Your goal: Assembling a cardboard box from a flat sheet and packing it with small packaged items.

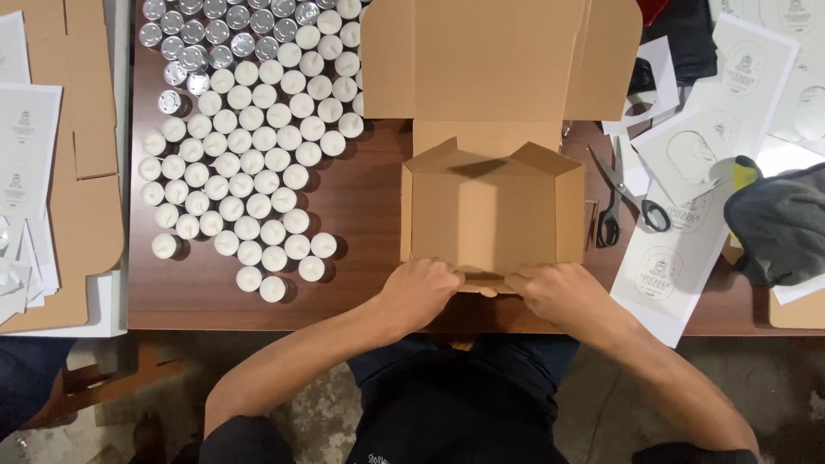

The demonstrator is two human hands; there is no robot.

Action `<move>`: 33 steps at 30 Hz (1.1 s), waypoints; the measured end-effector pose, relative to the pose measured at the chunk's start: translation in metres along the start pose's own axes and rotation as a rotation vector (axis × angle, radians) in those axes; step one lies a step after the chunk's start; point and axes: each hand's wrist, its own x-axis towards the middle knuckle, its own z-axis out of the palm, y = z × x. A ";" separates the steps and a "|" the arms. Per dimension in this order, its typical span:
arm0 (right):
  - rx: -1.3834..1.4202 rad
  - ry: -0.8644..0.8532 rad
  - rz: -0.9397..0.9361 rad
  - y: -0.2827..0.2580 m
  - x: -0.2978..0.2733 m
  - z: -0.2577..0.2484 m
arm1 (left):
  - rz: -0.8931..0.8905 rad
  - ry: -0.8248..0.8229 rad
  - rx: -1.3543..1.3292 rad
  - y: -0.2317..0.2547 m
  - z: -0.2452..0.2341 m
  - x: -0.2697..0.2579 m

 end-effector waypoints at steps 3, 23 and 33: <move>0.210 -0.024 0.133 -0.010 0.010 -0.058 | -0.035 0.021 -0.034 0.001 -0.003 -0.001; -0.303 0.629 0.370 0.067 0.063 -0.004 | -0.157 0.408 -0.126 -0.013 -0.118 0.020; -0.112 0.729 0.404 0.047 0.065 -0.030 | -0.348 0.460 0.115 -0.094 0.011 0.076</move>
